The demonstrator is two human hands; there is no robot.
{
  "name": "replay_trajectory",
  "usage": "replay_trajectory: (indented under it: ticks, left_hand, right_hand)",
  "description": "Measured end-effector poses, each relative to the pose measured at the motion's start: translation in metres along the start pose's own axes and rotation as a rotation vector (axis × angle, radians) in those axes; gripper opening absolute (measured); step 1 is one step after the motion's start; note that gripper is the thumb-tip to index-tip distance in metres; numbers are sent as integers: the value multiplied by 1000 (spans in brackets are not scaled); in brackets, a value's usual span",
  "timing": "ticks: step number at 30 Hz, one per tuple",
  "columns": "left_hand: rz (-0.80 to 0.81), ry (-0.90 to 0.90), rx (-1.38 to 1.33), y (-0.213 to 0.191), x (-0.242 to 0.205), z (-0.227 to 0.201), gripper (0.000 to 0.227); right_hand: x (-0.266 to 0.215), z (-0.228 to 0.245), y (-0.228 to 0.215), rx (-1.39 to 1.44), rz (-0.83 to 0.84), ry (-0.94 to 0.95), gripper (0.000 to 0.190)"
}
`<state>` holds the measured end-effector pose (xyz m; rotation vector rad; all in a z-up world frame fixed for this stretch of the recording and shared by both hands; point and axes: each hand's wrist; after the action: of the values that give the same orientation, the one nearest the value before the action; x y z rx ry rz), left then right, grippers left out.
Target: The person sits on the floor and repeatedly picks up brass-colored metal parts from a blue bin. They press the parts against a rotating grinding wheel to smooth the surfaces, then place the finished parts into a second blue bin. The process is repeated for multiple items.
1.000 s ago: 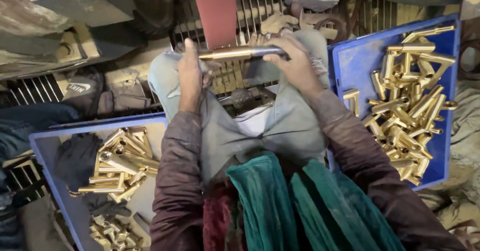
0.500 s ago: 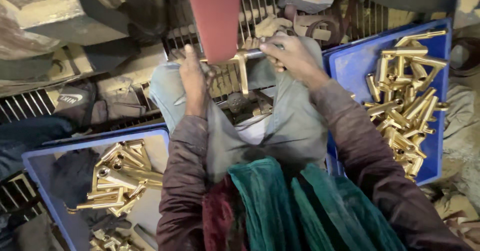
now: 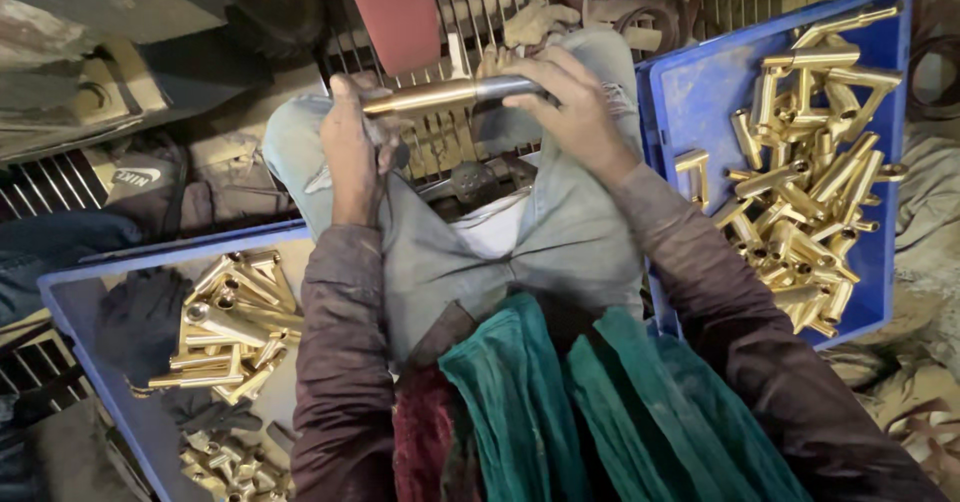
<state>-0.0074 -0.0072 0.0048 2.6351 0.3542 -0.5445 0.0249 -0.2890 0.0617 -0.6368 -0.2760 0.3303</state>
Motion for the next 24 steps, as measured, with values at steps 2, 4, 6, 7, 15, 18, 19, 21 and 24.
replay_trajectory:
  ticks: [2,4,6,7,15,18,19,21,24]
  left_hand:
    - [-32,-70,-69,3,6,1,56]
    - [-45,-92,-97,3,15,6,53]
    - [-42,-75,-80,4,21,16,56]
    - [-53,-87,-74,2,24,20,54]
    - [-193,-155,-3,5,50,48,57]
    - [-175,-130,27,2,52,49,59]
    - [-142,-124,-1,3,50,44,59]
    - [-88,-123,-61,2,39,32,59]
    - [-58,-124,-21,-4,22,17,56]
  right_hand:
    - [8,1,-1,-48,-21,-28,33]
    - [15,-2,-2,-41,-21,-67,32]
    - [20,-8,3,36,3,27,30]
    - [22,-12,6,75,13,74,29]
    - [56,-27,-2,506,255,715,24]
    - [67,-31,-8,513,377,920,35]
    - [70,-29,-8,493,419,969,40]
    - [59,-20,-15,529,381,832,33]
    - [41,-9,-12,434,291,544,23]
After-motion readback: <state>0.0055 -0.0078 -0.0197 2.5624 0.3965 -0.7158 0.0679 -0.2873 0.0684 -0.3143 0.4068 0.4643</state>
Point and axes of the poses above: each hand's wrist, its own x-axis towards the middle knuckle, its own y-axis out of the palm, z = x × y, and after that the axes turned 3 degrees about y, right-handed
